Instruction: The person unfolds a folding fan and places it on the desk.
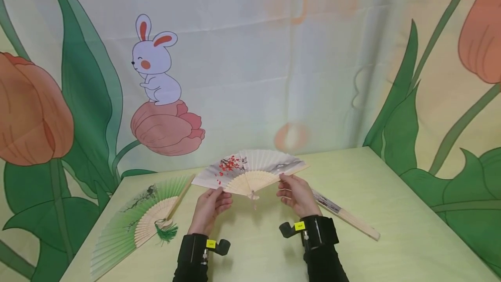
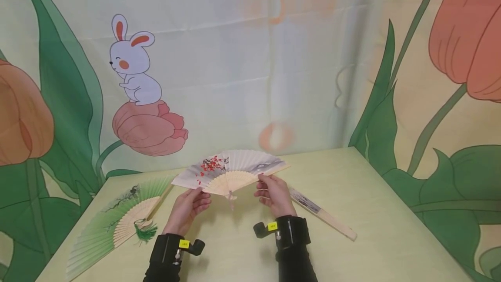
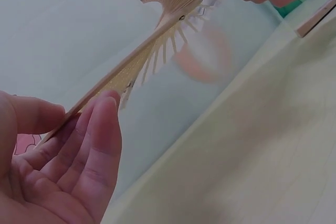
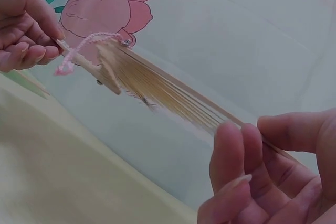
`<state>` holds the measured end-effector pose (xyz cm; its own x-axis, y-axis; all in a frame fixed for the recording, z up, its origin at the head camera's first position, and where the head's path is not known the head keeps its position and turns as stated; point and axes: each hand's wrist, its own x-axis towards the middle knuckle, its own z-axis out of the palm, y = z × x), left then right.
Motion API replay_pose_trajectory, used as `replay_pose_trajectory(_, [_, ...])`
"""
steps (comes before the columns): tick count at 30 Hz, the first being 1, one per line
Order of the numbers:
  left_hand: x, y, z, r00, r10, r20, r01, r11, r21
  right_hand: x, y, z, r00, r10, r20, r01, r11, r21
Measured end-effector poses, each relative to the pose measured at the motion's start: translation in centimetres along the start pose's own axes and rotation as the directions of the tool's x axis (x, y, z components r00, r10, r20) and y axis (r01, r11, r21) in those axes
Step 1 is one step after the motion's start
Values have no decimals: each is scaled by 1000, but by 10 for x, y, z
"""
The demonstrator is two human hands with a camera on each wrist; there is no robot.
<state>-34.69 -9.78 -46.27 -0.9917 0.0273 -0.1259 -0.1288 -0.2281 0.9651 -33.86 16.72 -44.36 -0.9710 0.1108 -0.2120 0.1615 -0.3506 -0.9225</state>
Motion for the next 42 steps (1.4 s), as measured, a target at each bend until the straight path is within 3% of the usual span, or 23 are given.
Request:
replay_pose_trajectory(9, [-2, -1, 0, 998, -14, -53, 13, 1000, -9, -1, 0, -2, 1000, 4, 6, -4, 1000, 31])
replay_pose_trajectory(24, [-6, -3, -1, 996, -19, -85, 17, 999, -27, -5, 2, -3, 1000, -17, 23, 15, 994, 108])
replay_pose_trajectory(34, [-11, -3, -4, 999, -36, -11, 35, 996, -85, -5, 5, -4, 999, -26, -21, 29, 988, 151])
replay_pose_trajectory(42, [-12, 2, -11, 999, -53, 7, 53, 993, -102, 1, 3, 3, 1000, -25, 5, 24, 993, 115])
